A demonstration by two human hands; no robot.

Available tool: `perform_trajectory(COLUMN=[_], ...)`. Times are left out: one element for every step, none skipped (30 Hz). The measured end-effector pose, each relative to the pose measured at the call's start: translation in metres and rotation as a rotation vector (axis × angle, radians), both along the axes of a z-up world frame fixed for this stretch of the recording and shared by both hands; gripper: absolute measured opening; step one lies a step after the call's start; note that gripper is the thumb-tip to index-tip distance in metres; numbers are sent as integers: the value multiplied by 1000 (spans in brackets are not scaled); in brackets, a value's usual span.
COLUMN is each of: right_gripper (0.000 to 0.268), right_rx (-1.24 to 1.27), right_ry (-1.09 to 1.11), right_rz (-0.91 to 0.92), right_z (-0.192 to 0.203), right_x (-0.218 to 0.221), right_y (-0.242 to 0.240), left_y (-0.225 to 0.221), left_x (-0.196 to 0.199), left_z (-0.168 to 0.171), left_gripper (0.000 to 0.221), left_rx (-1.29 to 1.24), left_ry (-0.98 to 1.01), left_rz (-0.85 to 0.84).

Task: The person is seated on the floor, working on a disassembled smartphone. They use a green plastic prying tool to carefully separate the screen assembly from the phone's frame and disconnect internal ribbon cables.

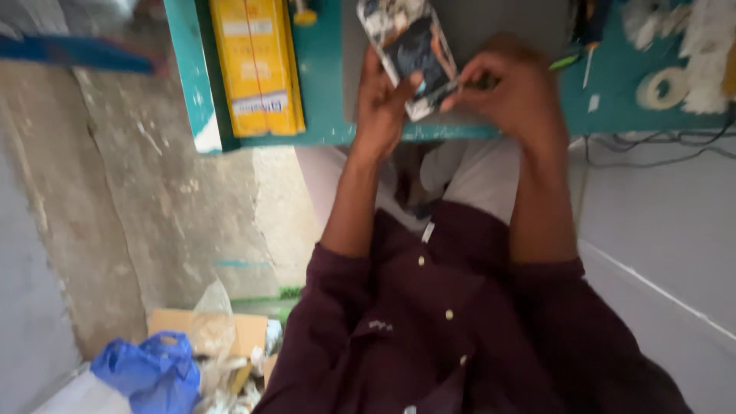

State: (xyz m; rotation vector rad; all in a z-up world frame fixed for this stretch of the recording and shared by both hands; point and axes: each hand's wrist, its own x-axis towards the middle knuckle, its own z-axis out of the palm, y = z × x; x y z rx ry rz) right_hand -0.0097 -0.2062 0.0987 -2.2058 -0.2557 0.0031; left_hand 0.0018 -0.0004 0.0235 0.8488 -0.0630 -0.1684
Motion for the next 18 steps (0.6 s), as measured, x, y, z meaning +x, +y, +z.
perform_trajectory(right_gripper=[40, 40, 40, 38, 37, 35, 32, 29, 27, 23, 20, 17, 15, 13, 12, 12, 14, 15], right_rx=[-17, -34, -52, -55, -56, -57, 37, 131, 226, 289, 352, 417, 516, 615, 714, 716, 718, 720], right_ry=[-42, -84, -109, -99, -93, -87, -95, -102, -100, -109, -114, -120, -66, -12, 49, 32, 22, 11], right_rz=[19, 38, 57, 23, -6, -35, -41, -47, -56, -39, -26, -14, 9, 34, 63, 59, 60, 61], right_z=[6, 12, 16, 19, 22, 25, 28, 31, 32, 33, 33, 34, 36, 39, 41, 43, 44, 44], right_x=[4, 6, 1, -1, 0, 0, -2, -6, -11, -12, -16, -20, -21, -23, -25, -25, -26, -26], right_y=[1, 2, 2, 1, 2, 2, 3, 3, 3, 2, 0, 0, 0, 1, 2, 0, -2, -3], left_y=[1, 2, 2, 0, 0, 1, 1, 1, 2, 2, 3, 4, 3, 3, 2, 2, 2, 2], left_x=[3, 4, 0, 0, 1, 2, 3, 4, 1, 2, 4, 2, 3, 1, 0, 1, 1, 1], left_z=[5, 9, 10, 10, 11, 12, 14, 15, 15, 14, 12, 11, 12, 15, 17, 19, 20, 19], left_gripper=[69, 68, 67, 65, 63, 61, 63, 65, 66, 63, 61, 58, 59, 60, 61, 62, 62, 62], left_rx=[-9, -19, -29, -31, -31, -31, -33, -36, -36, -36, -35, -35, -36, -37, -39, -32, -25, -18], left_ry=[-8, -16, -8, 6, 16, 26, 29, 32, 45, 31, 23, 15, 27, 38, 56, 54, 57, 59], left_rz=[-10, -19, -29, -34, -33, -32, -31, -31, -32, -36, -42, -49, -48, -47, -42, -41, -33, -26])
